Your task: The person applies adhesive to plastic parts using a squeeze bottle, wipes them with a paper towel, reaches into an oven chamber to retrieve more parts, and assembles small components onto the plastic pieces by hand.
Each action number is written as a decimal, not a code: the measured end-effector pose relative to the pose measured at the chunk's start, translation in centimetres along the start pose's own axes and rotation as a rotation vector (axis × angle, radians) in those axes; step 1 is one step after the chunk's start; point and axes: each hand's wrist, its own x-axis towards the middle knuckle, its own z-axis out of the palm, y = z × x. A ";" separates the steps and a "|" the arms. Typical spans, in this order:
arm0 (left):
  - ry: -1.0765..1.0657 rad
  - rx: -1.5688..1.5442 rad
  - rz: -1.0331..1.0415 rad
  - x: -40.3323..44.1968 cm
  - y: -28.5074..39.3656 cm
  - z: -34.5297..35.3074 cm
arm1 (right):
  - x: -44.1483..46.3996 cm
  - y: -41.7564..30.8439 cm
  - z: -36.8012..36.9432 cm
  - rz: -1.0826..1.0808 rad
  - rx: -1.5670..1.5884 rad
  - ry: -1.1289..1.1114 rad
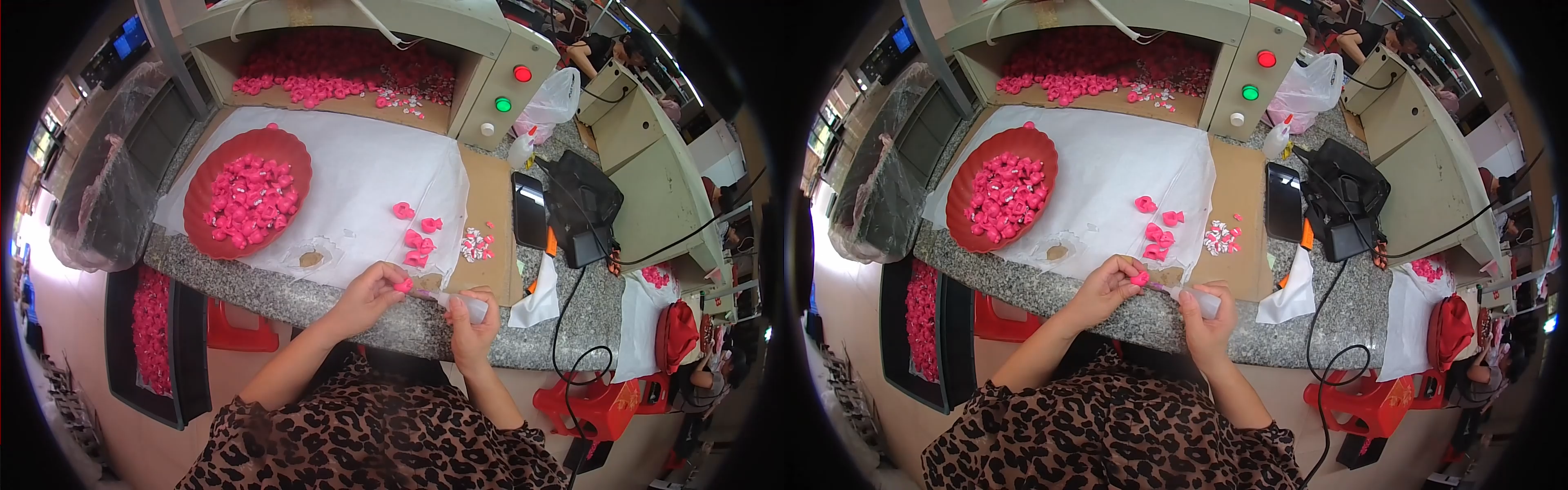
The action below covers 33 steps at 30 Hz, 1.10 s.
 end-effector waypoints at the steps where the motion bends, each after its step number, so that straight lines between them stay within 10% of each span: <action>1: 0.008 -0.006 0.002 0.0 0.0 0.0 | 0.1 -0.1 0.1 -0.001 0.000 0.001; 6: -0.002 -0.019 -0.056 -0.1 0.4 -0.1 | 1.1 -1.2 -0.6 0.481 0.699 0.086; 10: 0.029 -0.080 -0.129 0.2 1.1 0.4 | 1.3 -0.3 -2.8 0.554 0.656 -0.065; 33: 0.057 -0.428 -0.213 0.5 0.4 2.5 | 12.7 1.5 -7.5 -0.094 -0.887 -0.199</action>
